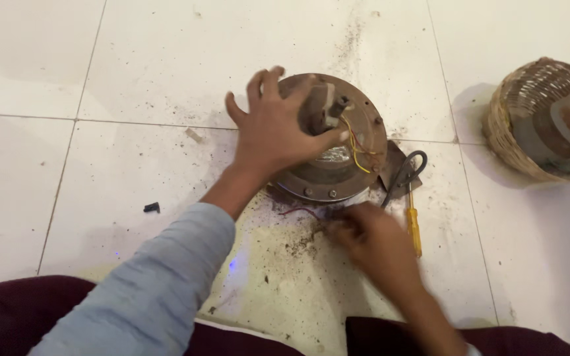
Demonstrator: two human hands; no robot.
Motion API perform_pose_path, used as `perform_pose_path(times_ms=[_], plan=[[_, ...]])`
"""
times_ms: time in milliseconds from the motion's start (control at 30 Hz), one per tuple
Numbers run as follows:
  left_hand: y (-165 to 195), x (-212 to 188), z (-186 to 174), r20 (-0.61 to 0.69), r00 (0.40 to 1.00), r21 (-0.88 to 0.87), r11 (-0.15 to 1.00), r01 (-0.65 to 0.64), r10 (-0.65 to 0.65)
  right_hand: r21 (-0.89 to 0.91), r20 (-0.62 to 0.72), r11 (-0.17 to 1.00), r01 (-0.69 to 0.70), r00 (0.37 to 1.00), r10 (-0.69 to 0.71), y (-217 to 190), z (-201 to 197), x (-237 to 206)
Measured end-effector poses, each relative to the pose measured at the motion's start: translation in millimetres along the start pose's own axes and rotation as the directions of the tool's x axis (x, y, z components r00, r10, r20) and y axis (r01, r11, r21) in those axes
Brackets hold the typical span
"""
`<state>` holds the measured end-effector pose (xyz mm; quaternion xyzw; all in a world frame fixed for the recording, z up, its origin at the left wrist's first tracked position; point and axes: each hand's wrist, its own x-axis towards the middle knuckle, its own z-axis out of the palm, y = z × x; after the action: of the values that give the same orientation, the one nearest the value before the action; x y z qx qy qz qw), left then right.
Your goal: The person scrapes and cleans the interior of a fan motor housing using a metal scraper and a screwdriver. They remove debris and residue from the motor casing and around the wires, then wipe the surface with their fingers.
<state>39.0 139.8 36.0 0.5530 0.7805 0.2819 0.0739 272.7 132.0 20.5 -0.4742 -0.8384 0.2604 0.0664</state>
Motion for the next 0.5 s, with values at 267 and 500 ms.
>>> perform_pose_path(times_ms=[267,500], plan=[[43,5,34,-0.146,0.977,-0.135,0.982,0.135,-0.155,-0.072,-0.14,0.978,0.195,0.969,-0.204,-15,29,-9],[43,22,10,0.223,0.96,-0.161,0.965,0.205,-0.167,0.253,0.324,0.967,0.01,0.941,-0.094,-3,-3,-45]])
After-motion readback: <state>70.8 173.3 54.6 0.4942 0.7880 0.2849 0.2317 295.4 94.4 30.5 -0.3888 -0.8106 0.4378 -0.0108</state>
